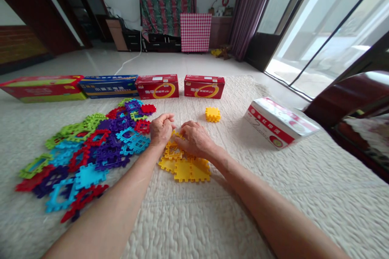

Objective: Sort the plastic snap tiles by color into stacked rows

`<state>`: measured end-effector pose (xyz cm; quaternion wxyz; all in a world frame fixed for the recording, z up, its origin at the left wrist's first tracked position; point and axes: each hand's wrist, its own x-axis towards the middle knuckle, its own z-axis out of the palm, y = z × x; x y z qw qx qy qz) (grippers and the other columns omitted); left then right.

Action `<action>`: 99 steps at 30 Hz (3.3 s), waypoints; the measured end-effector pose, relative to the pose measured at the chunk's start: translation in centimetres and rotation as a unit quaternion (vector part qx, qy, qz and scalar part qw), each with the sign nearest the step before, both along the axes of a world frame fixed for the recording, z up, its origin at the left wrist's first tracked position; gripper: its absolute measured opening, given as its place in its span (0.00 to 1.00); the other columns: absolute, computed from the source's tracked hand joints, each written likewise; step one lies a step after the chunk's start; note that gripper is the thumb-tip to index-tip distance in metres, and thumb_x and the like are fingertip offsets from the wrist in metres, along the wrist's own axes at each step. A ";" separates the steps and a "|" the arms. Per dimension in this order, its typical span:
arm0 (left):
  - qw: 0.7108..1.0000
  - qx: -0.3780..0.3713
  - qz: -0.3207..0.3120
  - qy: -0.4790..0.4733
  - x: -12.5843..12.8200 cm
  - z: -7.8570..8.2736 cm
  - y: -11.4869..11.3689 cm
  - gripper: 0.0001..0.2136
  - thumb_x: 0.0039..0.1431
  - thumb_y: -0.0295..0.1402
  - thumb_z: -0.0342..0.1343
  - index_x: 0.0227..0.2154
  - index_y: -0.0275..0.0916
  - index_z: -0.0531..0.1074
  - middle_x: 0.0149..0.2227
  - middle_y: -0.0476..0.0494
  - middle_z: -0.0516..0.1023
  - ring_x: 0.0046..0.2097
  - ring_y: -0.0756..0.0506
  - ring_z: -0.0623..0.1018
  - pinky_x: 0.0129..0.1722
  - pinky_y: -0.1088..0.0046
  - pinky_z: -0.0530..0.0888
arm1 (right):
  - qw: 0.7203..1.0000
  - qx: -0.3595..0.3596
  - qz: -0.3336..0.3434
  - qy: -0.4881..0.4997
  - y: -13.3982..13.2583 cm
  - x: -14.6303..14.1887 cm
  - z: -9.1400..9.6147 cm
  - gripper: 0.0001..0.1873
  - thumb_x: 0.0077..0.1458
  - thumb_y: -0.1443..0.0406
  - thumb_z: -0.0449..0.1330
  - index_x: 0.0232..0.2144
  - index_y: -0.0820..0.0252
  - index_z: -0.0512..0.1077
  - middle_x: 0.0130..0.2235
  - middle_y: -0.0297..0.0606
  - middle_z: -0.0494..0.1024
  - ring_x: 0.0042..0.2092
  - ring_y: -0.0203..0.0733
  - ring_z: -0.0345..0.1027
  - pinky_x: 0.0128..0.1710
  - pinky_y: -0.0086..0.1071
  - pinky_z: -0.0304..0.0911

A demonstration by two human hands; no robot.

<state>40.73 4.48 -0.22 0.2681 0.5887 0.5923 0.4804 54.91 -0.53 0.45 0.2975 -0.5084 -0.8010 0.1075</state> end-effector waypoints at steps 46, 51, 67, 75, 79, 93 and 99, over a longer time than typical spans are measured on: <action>0.998 0.020 0.013 -0.058 0.1 -0.7 0.1 0.17 0.49 0.28 0.46 0.37 0.35 0.79 0.32 0.44 0.82 0.25 0.49 0.79 0.27 0.76 0.74 | 0.976 0.191 -0.099 -0.014 0.8 10.0 0.1 0.29 0.47 0.72 0.55 0.53 0.55 0.63 0.55 0.47 0.68 0.55 0.52 0.65 0.54 0.49 0.65; 0.998 0.028 0.015 -0.056 0.1 -0.9 0.2 0.17 0.49 0.28 0.46 0.36 0.35 0.79 0.32 0.44 0.82 0.25 0.49 0.78 0.29 0.75 0.75 | 0.977 0.196 -0.080 -0.038 1.1 10.4 -0.7 0.30 0.47 0.73 0.54 0.54 0.57 0.62 0.54 0.48 0.69 0.54 0.52 0.66 0.53 0.49 0.67; 0.998 0.032 0.014 -0.050 0.1 -0.9 0.3 0.17 0.50 0.28 0.46 0.36 0.35 0.79 0.32 0.45 0.82 0.25 0.50 0.78 0.30 0.75 0.75 | 0.971 0.227 -0.077 -0.011 0.1 9.3 -0.1 0.28 0.44 0.73 0.55 0.50 0.57 0.65 0.52 0.47 0.69 0.52 0.51 0.66 0.51 0.49 0.66; 0.998 0.033 0.017 -0.044 0.0 -1.1 0.4 0.17 0.50 0.28 0.46 0.36 0.36 0.79 0.32 0.46 0.82 0.25 0.49 0.79 0.31 0.75 0.75 | 0.994 -0.027 0.103 0.002 -1.2 5.5 2.1 0.07 0.52 0.68 0.59 0.34 0.62 0.75 0.29 0.34 0.72 0.28 0.33 0.63 0.30 0.29 0.60; 0.998 0.035 0.014 -0.042 0.0 -1.1 0.4 0.17 0.50 0.28 0.46 0.36 0.36 0.79 0.32 0.45 0.82 0.25 0.49 0.79 0.30 0.75 0.75 | 0.986 -0.082 0.137 -0.054 -1.4 4.7 2.8 0.04 0.49 0.66 0.63 0.28 0.62 0.75 0.29 0.34 0.71 0.29 0.31 0.61 0.30 0.28 0.58; 0.998 0.029 0.012 -0.046 0.1 -1.4 0.6 0.16 0.51 0.28 0.47 0.36 0.37 0.79 0.31 0.47 0.82 0.26 0.50 0.79 0.30 0.76 0.75 | 0.993 0.072 0.012 0.096 -0.6 6.4 1.0 0.02 0.51 0.67 0.58 0.29 0.59 0.67 0.32 0.36 0.74 0.32 0.35 0.66 0.32 0.31 0.64; 0.999 0.038 0.013 -0.032 0.0 -1.7 0.8 0.16 0.51 0.28 0.47 0.37 0.38 0.79 0.34 0.45 0.83 0.31 0.47 0.81 0.33 0.75 0.76 | 0.993 0.057 0.101 -0.013 -2.5 7.3 0.4 0.14 0.47 0.71 0.56 0.39 0.58 0.67 0.51 0.47 0.72 0.50 0.46 0.69 0.49 0.43 0.67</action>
